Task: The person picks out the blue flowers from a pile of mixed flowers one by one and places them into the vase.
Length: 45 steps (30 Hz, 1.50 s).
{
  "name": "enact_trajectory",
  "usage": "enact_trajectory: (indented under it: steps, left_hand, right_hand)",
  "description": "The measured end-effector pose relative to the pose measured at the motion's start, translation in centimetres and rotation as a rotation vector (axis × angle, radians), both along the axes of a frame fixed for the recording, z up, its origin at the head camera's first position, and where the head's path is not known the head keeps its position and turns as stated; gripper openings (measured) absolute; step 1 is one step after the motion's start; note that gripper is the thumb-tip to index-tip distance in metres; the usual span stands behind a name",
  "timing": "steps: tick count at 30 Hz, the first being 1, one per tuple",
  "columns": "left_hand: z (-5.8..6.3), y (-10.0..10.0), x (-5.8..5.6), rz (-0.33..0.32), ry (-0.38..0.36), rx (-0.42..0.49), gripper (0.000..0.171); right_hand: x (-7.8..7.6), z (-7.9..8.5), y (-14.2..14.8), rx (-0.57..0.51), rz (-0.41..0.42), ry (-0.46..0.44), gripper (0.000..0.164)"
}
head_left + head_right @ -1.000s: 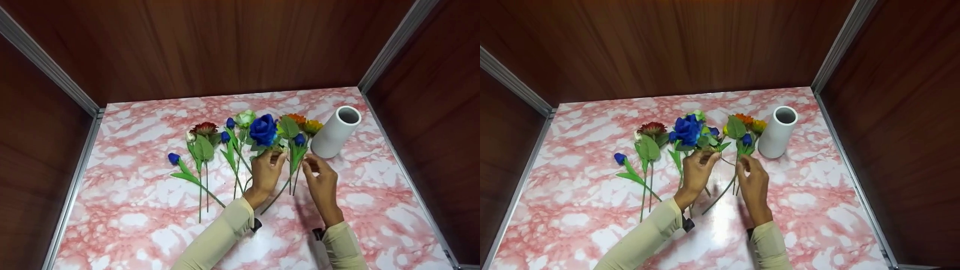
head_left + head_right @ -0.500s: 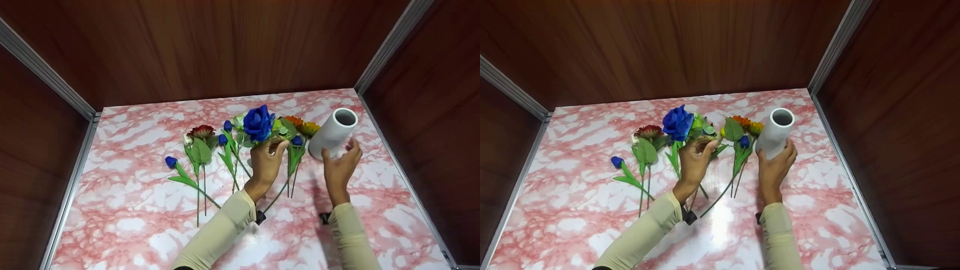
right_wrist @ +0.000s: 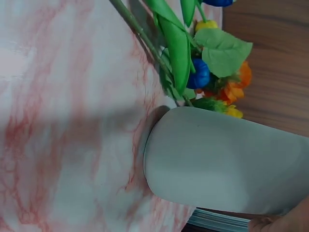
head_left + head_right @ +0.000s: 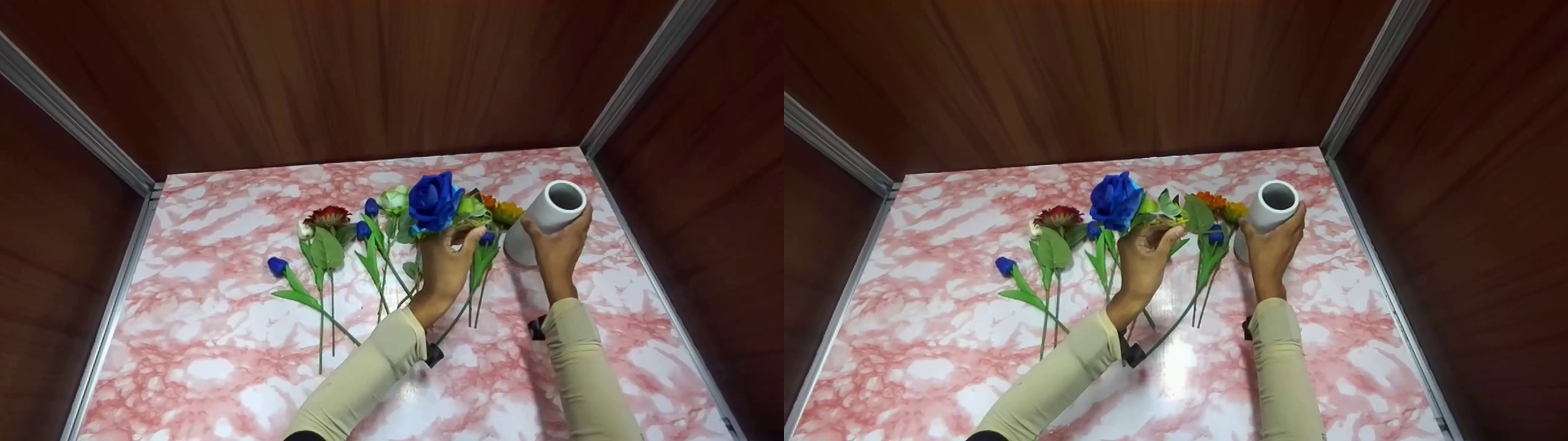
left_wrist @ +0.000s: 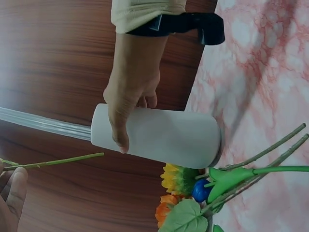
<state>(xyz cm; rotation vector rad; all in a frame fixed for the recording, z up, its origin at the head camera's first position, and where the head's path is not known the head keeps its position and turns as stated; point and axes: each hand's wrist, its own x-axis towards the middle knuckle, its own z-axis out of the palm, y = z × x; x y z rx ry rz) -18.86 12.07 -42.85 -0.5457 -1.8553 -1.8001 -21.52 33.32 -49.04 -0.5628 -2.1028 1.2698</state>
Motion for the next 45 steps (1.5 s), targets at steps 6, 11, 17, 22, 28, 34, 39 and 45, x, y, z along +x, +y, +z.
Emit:
enact_trajectory:
  steps: [6,11,17,22,28,34,39,45]
  left_hand:
    - [0.4,0.4,0.2,0.016,-0.051,-0.021,0.014]
    - [0.8,0.7,0.3,-0.011,-0.095,0.003,0.015]
    - [1.1,0.9,-0.1,-0.054,-0.047,0.077,0.048]
    - [2.8,0.8,0.8,-0.061,-0.025,0.095,0.05]
    - [4.6,0.3,2.1,-0.098,-0.015,0.141,0.059]
    - [3.1,1.3,1.1,-0.065,-0.046,0.107,0.037]
    - [2.1,2.3,0.5,-0.084,-0.09,0.077,0.017]
    - [2.1,2.9,0.6,-0.091,-0.065,0.054,0.018]
  right_hand:
    - [-0.1,-0.4,0.2,-0.013,-0.005,0.016,0.101]
    - [-0.1,-0.5,0.3,-0.008,-0.012,0.035,0.096]
    - [0.0,-0.4,0.2,-0.012,-0.018,0.025,0.094]
    - [0.5,-0.5,-0.2,-0.008,-0.019,0.04,0.093]
    - [1.5,-0.8,-0.8,0.01,-0.024,0.054,0.089]
    - [2.2,-1.1,-1.6,0.018,-0.014,0.09,0.087]
    - [2.8,-1.2,-1.9,0.035,-0.01,0.102,0.086]
    - [3.5,-1.2,-2.6,0.039,-0.01,0.101,0.086]
